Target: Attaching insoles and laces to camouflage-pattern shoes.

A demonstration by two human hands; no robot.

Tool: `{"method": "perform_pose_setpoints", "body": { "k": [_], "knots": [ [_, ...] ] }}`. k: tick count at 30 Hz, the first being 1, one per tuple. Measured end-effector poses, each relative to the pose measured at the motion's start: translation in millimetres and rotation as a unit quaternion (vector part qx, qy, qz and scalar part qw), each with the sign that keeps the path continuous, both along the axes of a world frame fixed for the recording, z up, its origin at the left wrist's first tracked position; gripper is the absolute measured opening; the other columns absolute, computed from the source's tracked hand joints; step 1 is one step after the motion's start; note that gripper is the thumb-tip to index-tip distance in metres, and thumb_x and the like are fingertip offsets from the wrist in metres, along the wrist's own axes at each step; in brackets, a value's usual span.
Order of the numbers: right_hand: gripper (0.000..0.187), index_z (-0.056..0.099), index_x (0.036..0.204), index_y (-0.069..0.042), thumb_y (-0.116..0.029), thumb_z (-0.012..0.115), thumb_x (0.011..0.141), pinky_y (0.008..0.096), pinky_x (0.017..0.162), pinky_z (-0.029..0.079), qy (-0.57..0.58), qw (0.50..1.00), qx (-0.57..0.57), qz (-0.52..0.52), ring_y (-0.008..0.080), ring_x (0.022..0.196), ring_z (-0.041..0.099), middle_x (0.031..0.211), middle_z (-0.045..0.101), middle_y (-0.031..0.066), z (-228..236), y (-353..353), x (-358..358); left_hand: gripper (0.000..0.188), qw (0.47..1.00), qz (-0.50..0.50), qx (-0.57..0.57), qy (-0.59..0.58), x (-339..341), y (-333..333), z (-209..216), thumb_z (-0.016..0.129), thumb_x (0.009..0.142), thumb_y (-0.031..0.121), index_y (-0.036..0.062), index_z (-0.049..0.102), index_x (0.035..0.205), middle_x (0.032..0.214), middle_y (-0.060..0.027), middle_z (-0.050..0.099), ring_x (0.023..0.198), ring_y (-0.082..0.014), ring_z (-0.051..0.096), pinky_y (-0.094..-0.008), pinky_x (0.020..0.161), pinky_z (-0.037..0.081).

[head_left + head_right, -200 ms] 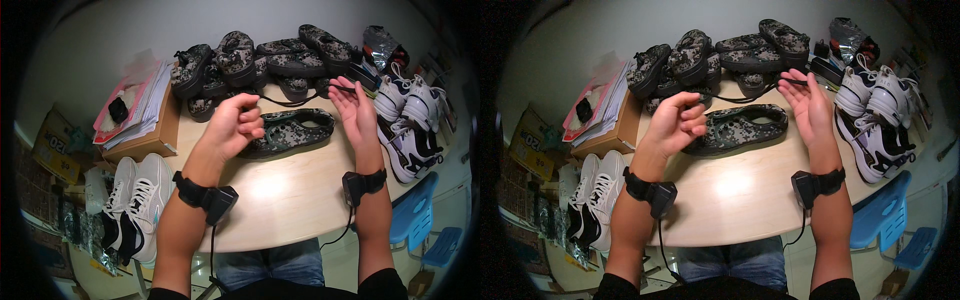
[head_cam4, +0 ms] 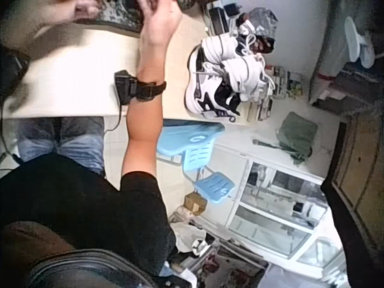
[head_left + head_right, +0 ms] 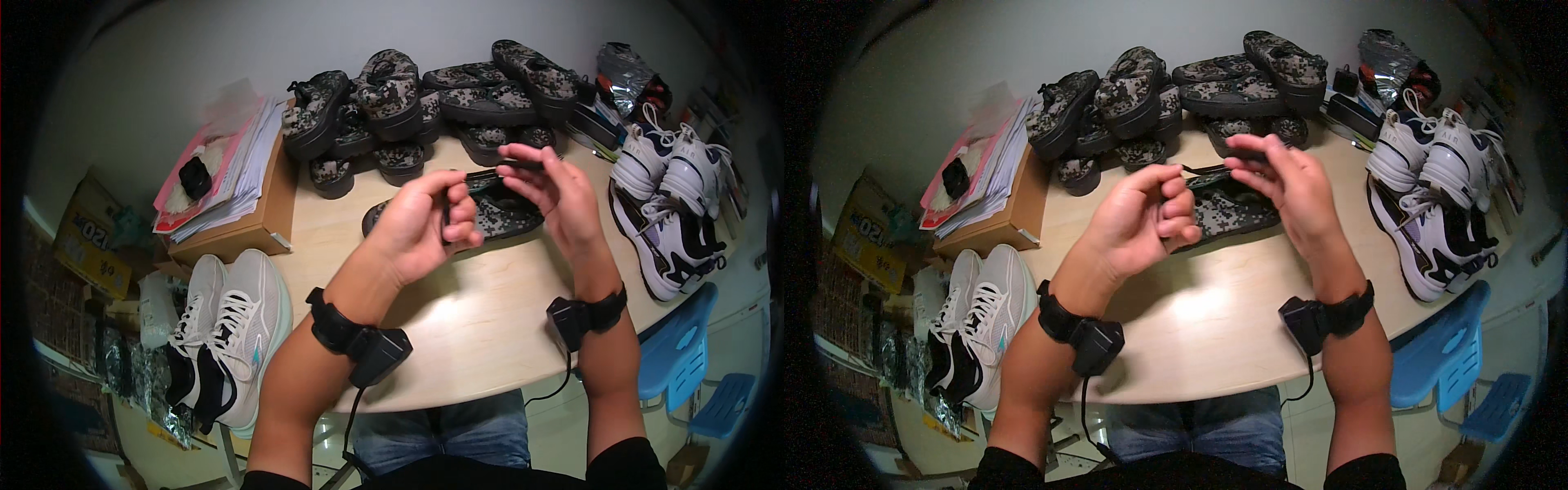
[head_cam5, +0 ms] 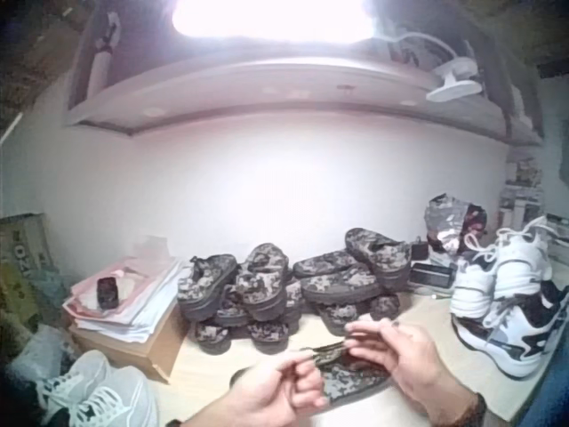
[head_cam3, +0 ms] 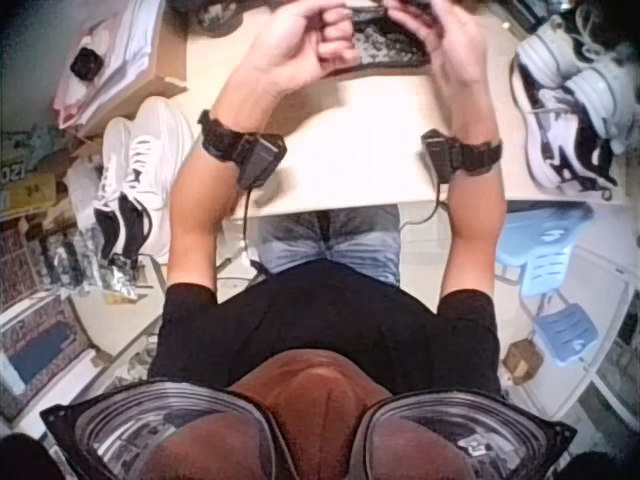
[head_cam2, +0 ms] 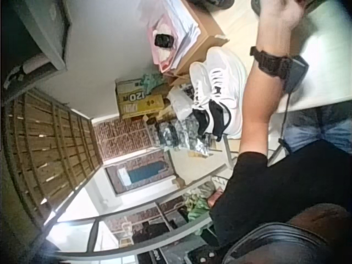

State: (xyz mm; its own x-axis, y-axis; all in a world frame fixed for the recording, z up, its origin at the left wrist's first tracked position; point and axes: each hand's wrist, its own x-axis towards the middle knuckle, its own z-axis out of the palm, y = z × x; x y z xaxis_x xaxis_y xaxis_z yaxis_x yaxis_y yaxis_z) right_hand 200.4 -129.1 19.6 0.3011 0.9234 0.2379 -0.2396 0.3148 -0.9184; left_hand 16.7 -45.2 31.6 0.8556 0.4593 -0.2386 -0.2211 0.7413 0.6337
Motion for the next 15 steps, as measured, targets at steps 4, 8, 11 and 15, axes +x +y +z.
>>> {"method": "perform_pose_setpoints", "body": {
  "k": [4,8,11,15],
  "knots": [
    [0.044,0.050,0.129,0.003,-0.029,0.039,0.102,0.0257,0.087,0.048,-0.072,0.995,0.002,0.070,0.0147,0.101,0.058,0.120,0.058,0.0111,-7,-1,-26,0.032,0.996,-0.074,-0.005,-0.057,5,0,-23,0.039,0.097,0.024,-0.0017,0.056,0.108,0.089,-0.0122,0.065,0.069,-0.0202,0.060,-0.0408,0.083,0.050],
    [0.041,0.051,0.130,0.001,-0.026,0.039,0.102,0.0252,0.089,0.044,-0.180,0.981,0.024,0.068,0.0143,0.106,0.054,0.127,0.054,0.0116,-17,2,-33,0.028,0.993,-0.095,-0.016,-0.072,9,-8,-19,0.041,0.097,0.024,0.0026,0.057,0.105,0.088,-0.0084,0.061,0.076,-0.0189,0.056,-0.0362,0.078,0.049],
    [0.038,0.052,0.128,0.001,-0.024,0.041,0.101,0.0270,0.094,0.042,-0.194,0.979,0.029,0.056,0.0159,0.111,0.052,0.130,0.052,0.0130,-19,2,-35,0.021,0.995,-0.056,0.009,-0.080,10,-4,-29,0.045,0.096,0.022,0.0059,0.057,0.100,0.089,-0.0053,0.060,0.077,-0.0175,0.055,-0.0338,0.075,0.048],
    [0.030,0.058,0.123,-0.001,-0.013,0.052,0.095,0.0265,0.090,0.045,-0.200,0.978,0.062,-0.011,0.0164,0.107,0.055,0.128,0.053,0.0122,-27,9,-37,0.014,0.996,0.080,0.009,-0.050,15,-12,-25,0.049,0.096,0.019,0.0083,0.058,0.096,0.090,-0.0035,0.061,0.077,-0.0144,0.055,-0.0296,0.069,0.046]
  ]
}}
